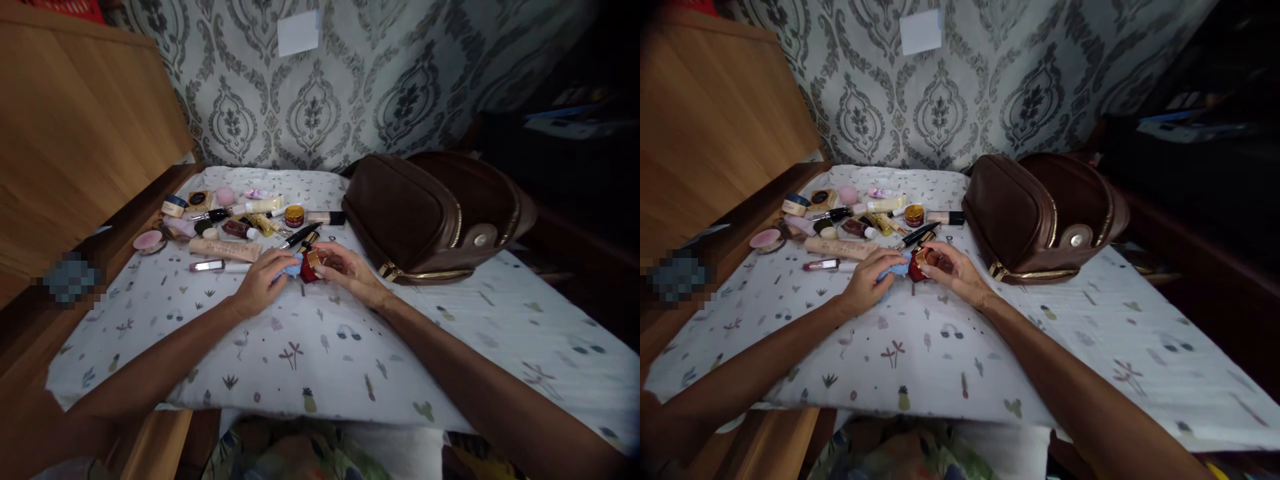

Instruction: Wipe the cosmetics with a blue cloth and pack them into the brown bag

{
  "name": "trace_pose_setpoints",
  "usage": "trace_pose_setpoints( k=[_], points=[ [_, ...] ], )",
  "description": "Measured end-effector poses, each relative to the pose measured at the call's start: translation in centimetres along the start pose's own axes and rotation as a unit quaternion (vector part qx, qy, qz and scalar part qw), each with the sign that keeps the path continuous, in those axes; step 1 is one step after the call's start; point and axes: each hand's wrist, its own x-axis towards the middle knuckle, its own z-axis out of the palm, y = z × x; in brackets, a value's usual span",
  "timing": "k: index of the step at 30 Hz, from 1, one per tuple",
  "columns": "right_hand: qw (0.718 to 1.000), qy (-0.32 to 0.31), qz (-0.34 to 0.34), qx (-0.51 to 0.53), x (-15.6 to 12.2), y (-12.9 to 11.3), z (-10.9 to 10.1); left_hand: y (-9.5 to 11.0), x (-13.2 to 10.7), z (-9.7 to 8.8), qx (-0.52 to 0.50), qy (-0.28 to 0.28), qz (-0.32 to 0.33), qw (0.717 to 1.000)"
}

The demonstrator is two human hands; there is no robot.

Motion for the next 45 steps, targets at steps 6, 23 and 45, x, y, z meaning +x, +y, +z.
trace_pose_setpoints(
  k=[6, 23, 45],
  points=[
    [0.999, 0.028, 0.015, 0.043, 0.0, 0.1, 0.5, 0.7, 0.4, 0.2, 0.075, -0.013, 0.097, 0.992],
    [0.996, 0.063, 0.047, 0.045, 0.1, 0.3, 0.0, 0.8, 0.3, 0.8, -0.004, -0.04, 0.054, 0.998],
    [0.994, 0.075, 0.082, -0.017, 0.2, 0.6, -0.5, 1.1, 0.5, 0.7, 0.007, -0.078, 0.101, 0.992]
  ],
)
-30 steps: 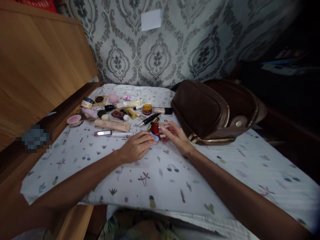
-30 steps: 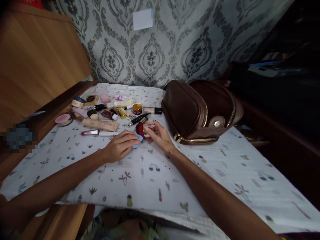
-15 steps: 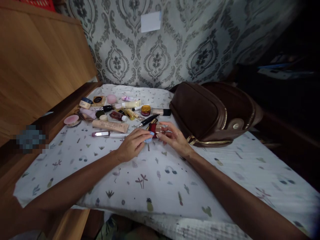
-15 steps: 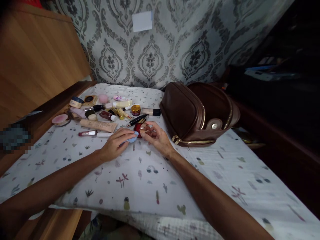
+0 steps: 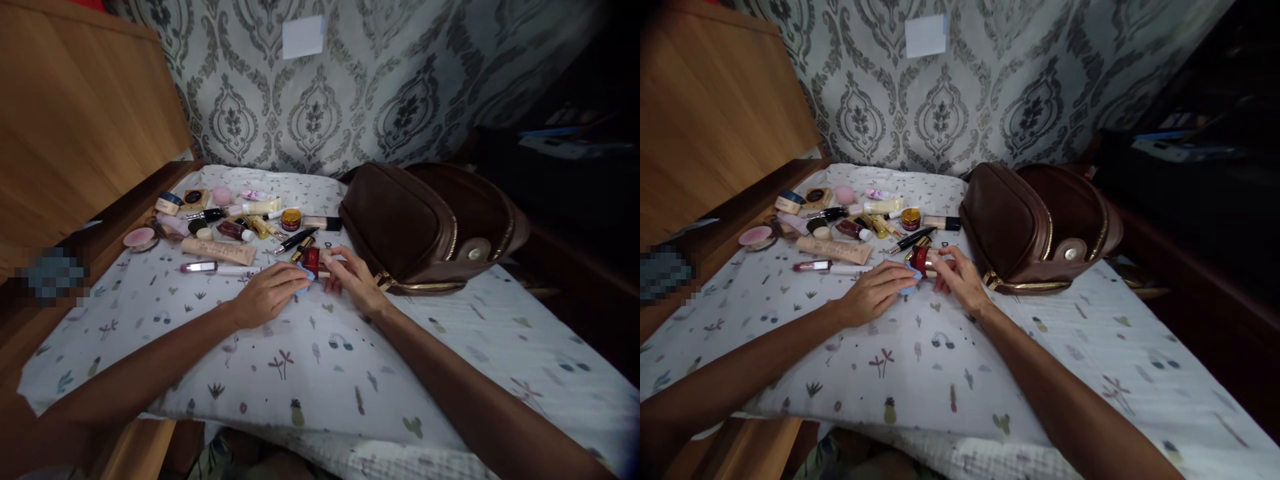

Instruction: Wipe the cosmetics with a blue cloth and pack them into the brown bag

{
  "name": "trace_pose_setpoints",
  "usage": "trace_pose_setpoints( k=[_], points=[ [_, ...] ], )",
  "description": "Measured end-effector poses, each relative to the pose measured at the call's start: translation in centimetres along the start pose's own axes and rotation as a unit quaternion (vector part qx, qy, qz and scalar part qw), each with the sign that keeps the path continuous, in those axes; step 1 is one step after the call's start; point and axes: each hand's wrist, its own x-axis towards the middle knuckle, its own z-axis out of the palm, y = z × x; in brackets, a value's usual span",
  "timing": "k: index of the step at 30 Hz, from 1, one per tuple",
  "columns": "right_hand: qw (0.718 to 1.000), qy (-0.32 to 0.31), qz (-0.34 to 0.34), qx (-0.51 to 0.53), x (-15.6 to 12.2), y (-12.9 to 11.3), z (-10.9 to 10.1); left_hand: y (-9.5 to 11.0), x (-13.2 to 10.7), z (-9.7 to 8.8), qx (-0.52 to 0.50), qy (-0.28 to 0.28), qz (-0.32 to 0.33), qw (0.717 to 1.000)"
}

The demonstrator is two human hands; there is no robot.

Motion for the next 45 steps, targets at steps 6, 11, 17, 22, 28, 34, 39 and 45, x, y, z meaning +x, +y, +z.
trace_pose_setpoints(
  k=[6, 11, 17, 22, 28, 34, 39, 45],
  points=[
    [0.996, 0.024, -0.027, -0.08, -0.6, -0.5, 0.0, 0.1, -0.1, -0.1, -0.003, 0.006, -0.026, 1.0],
    [0.99, 0.055, -0.067, -0.113, -0.8, -0.2, -0.2, -0.3, -0.2, 0.2, -0.015, -0.009, -0.055, 0.998],
    [0.99, 0.05, -0.086, -0.097, -0.5, 0.9, -0.1, -0.4, -0.4, 0.4, -0.026, -0.024, -0.072, 0.997],
    [0.995, 0.065, -0.058, -0.058, -0.5, 0.8, 0.1, -0.5, -0.5, 0.4, -0.033, -0.032, -0.075, 0.996],
    [0.998, 0.037, -0.015, -0.049, -1.1, -0.5, 0.0, 0.2, -0.1, -0.2, -0.058, 0.029, -0.067, 0.996],
    [0.998, -0.004, -0.041, -0.047, -1.8, -1.3, 0.9, 0.7, 0.3, -0.1, -0.032, 0.042, -0.091, 0.995],
    [0.998, -0.009, -0.051, -0.026, -1.8, -1.5, 0.7, 0.4, 0.3, 0.0, -0.024, 0.015, -0.087, 0.996],
    [0.994, -0.071, -0.081, 0.034, -1.4, -0.9, 0.4, -0.3, -0.2, -0.3, -0.02, 0.035, -0.111, 0.993]
  ],
)
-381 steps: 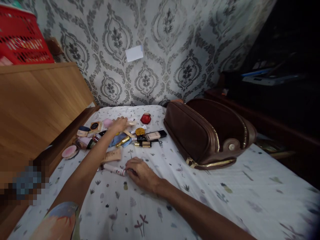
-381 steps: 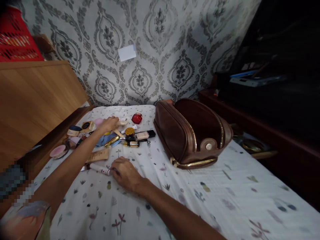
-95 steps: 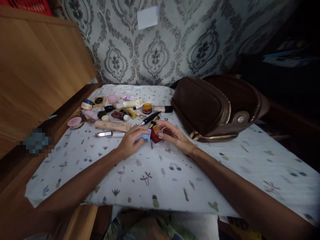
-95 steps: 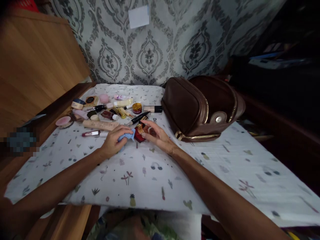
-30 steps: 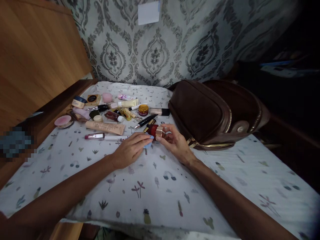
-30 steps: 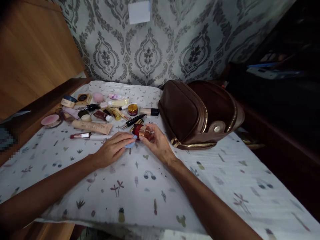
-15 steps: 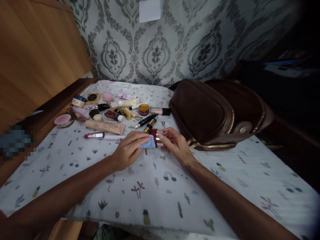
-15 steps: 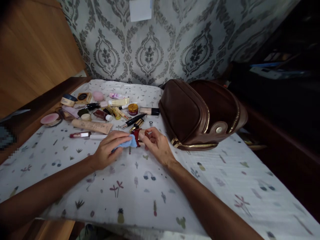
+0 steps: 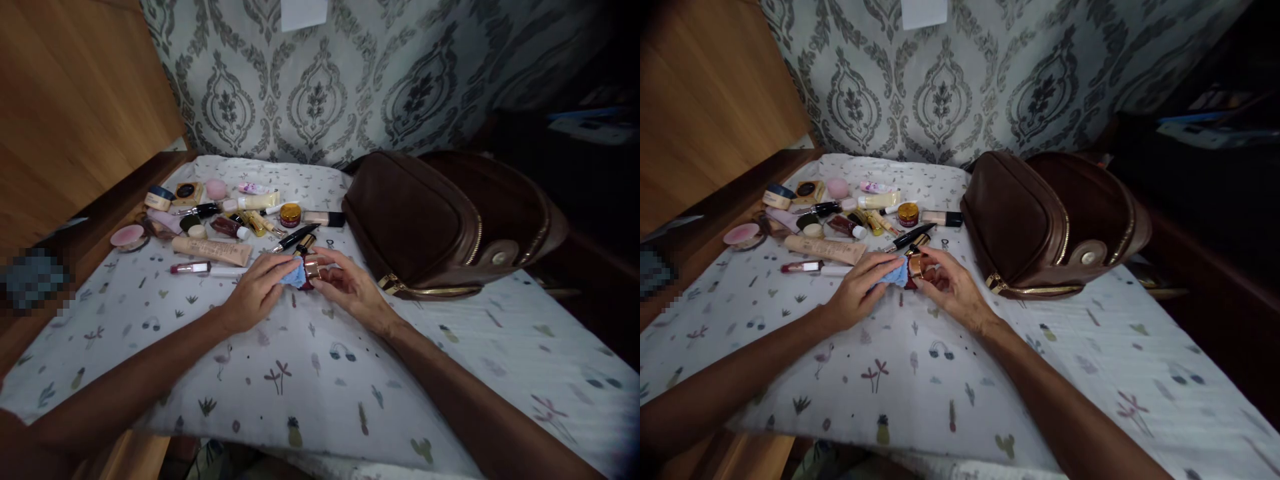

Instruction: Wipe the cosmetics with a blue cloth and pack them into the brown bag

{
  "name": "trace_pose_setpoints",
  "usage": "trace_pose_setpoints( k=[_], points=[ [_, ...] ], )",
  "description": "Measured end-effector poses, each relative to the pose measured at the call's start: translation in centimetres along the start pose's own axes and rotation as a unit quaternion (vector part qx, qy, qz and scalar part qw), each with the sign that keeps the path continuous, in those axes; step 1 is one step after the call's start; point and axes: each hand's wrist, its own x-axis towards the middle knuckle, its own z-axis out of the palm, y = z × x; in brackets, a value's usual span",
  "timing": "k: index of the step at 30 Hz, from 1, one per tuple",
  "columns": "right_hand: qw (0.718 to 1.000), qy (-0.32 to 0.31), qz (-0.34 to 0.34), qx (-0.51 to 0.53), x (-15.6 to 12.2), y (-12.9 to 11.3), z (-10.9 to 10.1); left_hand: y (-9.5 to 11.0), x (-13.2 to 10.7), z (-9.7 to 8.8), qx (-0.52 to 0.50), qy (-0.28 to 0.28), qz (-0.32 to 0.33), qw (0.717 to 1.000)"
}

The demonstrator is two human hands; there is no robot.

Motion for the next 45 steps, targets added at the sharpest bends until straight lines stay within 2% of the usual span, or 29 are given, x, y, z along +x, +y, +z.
trace_pose_setpoints(
  k=[5, 10, 18, 25, 32, 36, 38, 40, 45],
  points=[
    [0.999, 0.031, 0.023, -0.022, 0.1, 0.5, 0.0, 0.2, 0.1, 0.0, 0.02, -0.008, 0.038, 0.999],
    [0.997, 0.043, 0.04, -0.056, 0.0, -0.2, -0.2, 0.7, 0.3, -0.1, 0.056, -0.011, 0.068, 0.996],
    [0.985, 0.064, 0.091, -0.13, 0.3, -0.4, -0.6, 1.4, 0.2, 0.5, 0.035, -0.044, 0.138, 0.989],
    [0.982, 0.067, 0.107, -0.137, 0.4, -0.9, -0.4, 1.4, 0.3, 0.6, 0.091, -0.007, 0.096, 0.991],
    [0.982, 0.077, 0.129, -0.111, 0.7, -0.8, -0.4, 1.4, 0.4, 0.8, 0.1, -0.063, 0.12, 0.986],
    [0.983, 0.085, 0.143, -0.079, 0.9, -0.7, -0.5, 1.1, 0.3, 0.9, 0.076, -0.106, 0.104, 0.986],
    [0.982, 0.084, 0.158, -0.061, 0.9, -0.5, -0.6, 0.9, 0.1, 0.8, 0.043, -0.102, 0.081, 0.991],
    [0.982, 0.082, 0.165, -0.039, 0.9, -0.4, -0.8, 0.7, 0.1, 0.6, 0.003, -0.073, 0.042, 0.996],
    [0.984, 0.08, 0.157, 0.001, 0.5, -0.4, -0.6, 1.1, 0.6, 0.1, -0.052, 0.057, -0.083, 0.994]
  ],
)
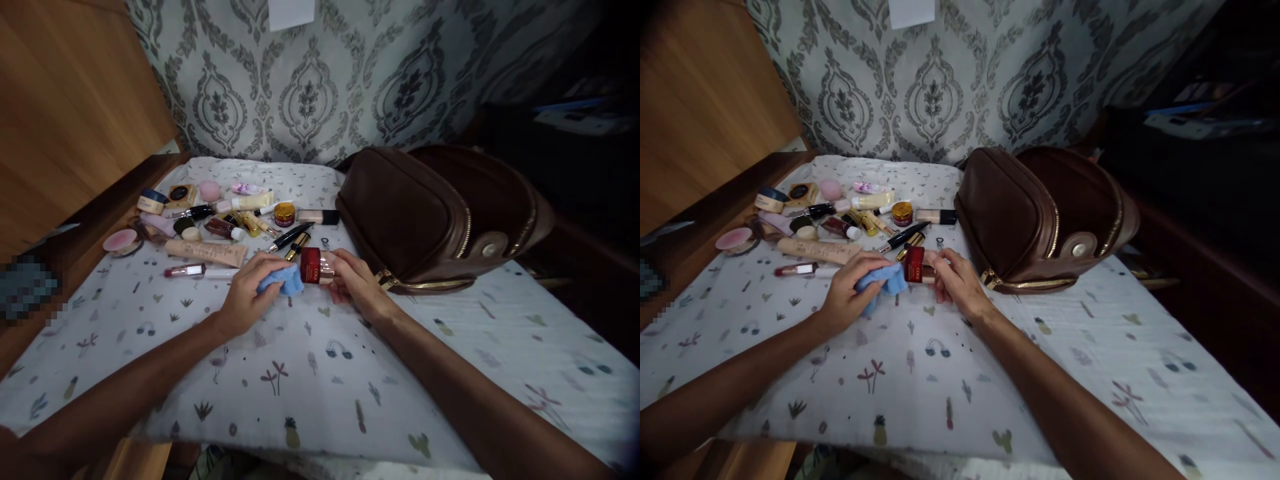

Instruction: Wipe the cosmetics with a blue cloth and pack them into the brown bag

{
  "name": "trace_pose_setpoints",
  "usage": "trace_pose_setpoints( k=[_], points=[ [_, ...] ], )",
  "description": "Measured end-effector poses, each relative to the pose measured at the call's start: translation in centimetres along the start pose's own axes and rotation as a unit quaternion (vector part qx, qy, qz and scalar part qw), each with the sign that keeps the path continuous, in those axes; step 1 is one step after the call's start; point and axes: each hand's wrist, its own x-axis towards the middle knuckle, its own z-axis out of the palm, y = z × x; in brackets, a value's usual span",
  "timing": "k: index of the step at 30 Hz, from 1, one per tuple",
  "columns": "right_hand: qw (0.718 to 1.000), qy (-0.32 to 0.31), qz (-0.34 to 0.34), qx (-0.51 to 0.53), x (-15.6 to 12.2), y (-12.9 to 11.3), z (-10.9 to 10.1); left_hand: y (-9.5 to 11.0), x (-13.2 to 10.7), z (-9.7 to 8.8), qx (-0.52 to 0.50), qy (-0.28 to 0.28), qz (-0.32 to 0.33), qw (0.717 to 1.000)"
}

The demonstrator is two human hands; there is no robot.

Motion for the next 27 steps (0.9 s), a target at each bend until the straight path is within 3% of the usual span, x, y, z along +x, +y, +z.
trace_pose_setpoints(
  k=[3, 10, 16, 21, 27],
  points=[
    [1.0, -0.026, -0.002, 0.003, -0.6, -0.2, 0.5, 0.4, 0.1, 0.1, -0.01, 0.022, -0.003, 1.0],
    [0.988, -0.074, 0.024, 0.137, -0.8, -0.5, 0.8, 0.6, -0.4, 0.1, 0.014, -0.044, 0.111, 0.993],
    [0.976, -0.147, 0.061, 0.15, -1.0, -0.8, 0.8, 1.1, 0.2, -0.6, 0.025, -0.012, 0.131, 0.991],
    [0.968, -0.171, 0.026, 0.18, -1.5, -1.1, 1.2, 1.1, 0.4, -0.6, 0.006, 0.005, 0.025, 1.0],
    [0.973, -0.112, 0.004, 0.201, -1.7, -1.0, 1.5, 1.9, 0.3, -0.2, -0.09, -0.025, -0.204, 0.974]
  ],
)
